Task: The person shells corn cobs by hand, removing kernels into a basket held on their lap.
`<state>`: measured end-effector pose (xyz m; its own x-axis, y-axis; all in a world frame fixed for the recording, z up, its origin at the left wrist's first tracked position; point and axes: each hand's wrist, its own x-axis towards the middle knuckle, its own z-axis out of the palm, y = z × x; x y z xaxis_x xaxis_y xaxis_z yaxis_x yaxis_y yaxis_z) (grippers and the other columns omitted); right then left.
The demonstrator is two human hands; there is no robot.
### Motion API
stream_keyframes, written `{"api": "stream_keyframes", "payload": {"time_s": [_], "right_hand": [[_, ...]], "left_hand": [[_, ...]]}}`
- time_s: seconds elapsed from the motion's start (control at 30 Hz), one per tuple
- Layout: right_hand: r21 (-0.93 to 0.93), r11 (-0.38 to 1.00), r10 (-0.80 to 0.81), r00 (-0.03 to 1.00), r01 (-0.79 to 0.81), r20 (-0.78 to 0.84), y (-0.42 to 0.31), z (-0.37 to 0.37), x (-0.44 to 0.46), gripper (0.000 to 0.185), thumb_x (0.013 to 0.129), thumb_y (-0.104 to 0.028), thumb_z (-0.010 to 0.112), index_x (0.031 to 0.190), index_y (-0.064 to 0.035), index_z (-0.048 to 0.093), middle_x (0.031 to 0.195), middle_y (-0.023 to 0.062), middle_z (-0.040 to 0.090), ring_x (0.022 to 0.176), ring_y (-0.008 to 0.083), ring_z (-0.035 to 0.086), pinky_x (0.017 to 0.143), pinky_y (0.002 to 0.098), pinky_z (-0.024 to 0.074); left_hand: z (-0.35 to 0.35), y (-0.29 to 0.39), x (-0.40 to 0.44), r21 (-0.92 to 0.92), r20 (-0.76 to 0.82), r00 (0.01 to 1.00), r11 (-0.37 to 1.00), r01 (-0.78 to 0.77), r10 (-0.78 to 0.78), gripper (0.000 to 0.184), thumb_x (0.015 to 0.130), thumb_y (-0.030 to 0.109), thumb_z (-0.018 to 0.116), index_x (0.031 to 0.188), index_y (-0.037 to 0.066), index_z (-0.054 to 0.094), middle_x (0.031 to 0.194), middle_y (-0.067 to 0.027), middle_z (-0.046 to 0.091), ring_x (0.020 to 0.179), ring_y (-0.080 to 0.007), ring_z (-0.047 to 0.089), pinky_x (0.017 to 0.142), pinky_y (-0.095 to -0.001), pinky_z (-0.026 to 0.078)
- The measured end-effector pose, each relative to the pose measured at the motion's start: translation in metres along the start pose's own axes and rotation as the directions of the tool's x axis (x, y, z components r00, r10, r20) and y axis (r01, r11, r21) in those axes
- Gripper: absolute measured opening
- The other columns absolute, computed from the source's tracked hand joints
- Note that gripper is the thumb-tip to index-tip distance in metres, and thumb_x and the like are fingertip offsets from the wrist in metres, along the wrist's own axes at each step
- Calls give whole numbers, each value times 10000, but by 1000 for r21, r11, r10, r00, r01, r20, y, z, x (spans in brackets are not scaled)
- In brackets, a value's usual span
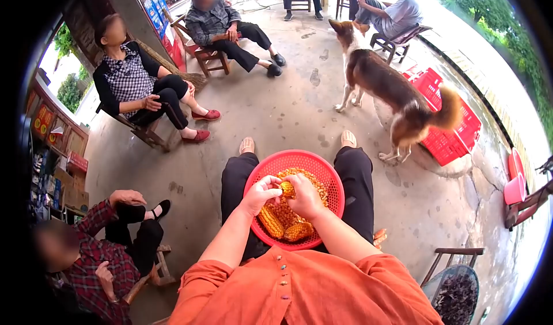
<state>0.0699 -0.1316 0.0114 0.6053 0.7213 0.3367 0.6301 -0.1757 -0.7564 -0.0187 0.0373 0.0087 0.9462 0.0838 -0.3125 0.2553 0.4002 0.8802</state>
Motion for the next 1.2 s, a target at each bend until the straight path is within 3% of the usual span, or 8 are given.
{"api": "stream_keyframes", "payload": {"time_s": [0.13, 0.23, 0.3, 0.37, 0.5, 0.63, 0.9, 1.2], "right_hand": [[-36, 999, -19, 1000, 19, 19, 0, 0, -3, 487, 663, -13, 679, 1132, -49, 550, 1043, 196, 567, 1031, 407, 535, 898, 450, 451], [-112, 985, -135, 990, 130, -36, 10, 8, -4, 494, 654, 1, 678, 1125, -75, 553, 983, 188, 567, 963, 403, 552, 823, 465, 471], [-124, 991, -37, 997, 46, 72, -2, 0, -1, 507, 631, 17, 649, 1120, -83, 564, 984, 187, 562, 968, 402, 552, 827, 455, 472], [-123, 983, -133, 989, 140, 64, 4, 3, 0, 515, 619, 20, 651, 1118, -75, 566, 989, 186, 561, 972, 400, 550, 837, 447, 472], [-158, 980, -98, 988, 117, 122, -4, -1, -4, 504, 618, 16, 645, 1109, -70, 572, 995, 187, 568, 982, 399, 547, 866, 447, 464], [-189, 972, -120, 986, 141, 116, -7, -1, -5, 512, 614, 22, 650, 1112, -69, 571, 995, 191, 563, 978, 409, 548, 861, 449, 466], [-262, 952, -120, 982, 155, 143, -5, 0, -7, 469, 628, -6, 638, 1092, -34, 578, 988, 194, 579, 978, 402, 548, 879, 439, 465], [-286, 939, -143, 973, 192, 182, 3, 5, -8, 473, 628, -46, 642, 1096, -48, 570, 1021, 173, 573, 994, 375, 536, 900, 444, 451]], "left_hand": [[-3, -9, 5, 33, -12, 999, 999, -31, 31, 271, 853, 83, 663, 1089, 60, 531, 857, -23, 596, 668, -107, 598, 614, -237, 497], [-8, -17, 9, 81, -4, 999, 996, -48, 49, 239, 850, 77, 669, 1059, 78, 552, 811, -6, 617, 634, -100, 605, 581, -232, 495], [-9, -17, 11, 97, 8, 998, 993, -59, 59, 239, 846, 84, 667, 1056, 68, 554, 815, -17, 626, 628, -100, 610, 578, -238, 503], [-9, -20, 13, 138, -23, 999, 990, -39, 43, 235, 844, 98, 653, 1051, 57, 550, 807, -21, 617, 620, -100, 607, 571, -242, 504], [-5, -21, 11, 206, -43, 996, 977, -62, 72, 196, 848, 122, 635, 1005, 57, 539, 773, -23, 597, 558, -101, 574, 514, -253, 479], [-1, -16, 9, 215, -54, 999, 977, 9, 2, 176, 857, 129, 614, 1001, 67, 535, 763, -23, 582, 568, -108, 559, 520, -253, 472], [3, -13, 6, 237, -33, 999, 971, 8, 0, 161, 855, 92, 570, 1007, 53, 533, 752, -19, 564, 571, -106, 531, 515, -260, 452], [-9, -38, 22, 410, -41, 989, 906, -110, 139, 159, 850, 47, 550, 1008, 50, 532, 794, -20, 582, 655, -93, 550, 562, -248, 450]]}}
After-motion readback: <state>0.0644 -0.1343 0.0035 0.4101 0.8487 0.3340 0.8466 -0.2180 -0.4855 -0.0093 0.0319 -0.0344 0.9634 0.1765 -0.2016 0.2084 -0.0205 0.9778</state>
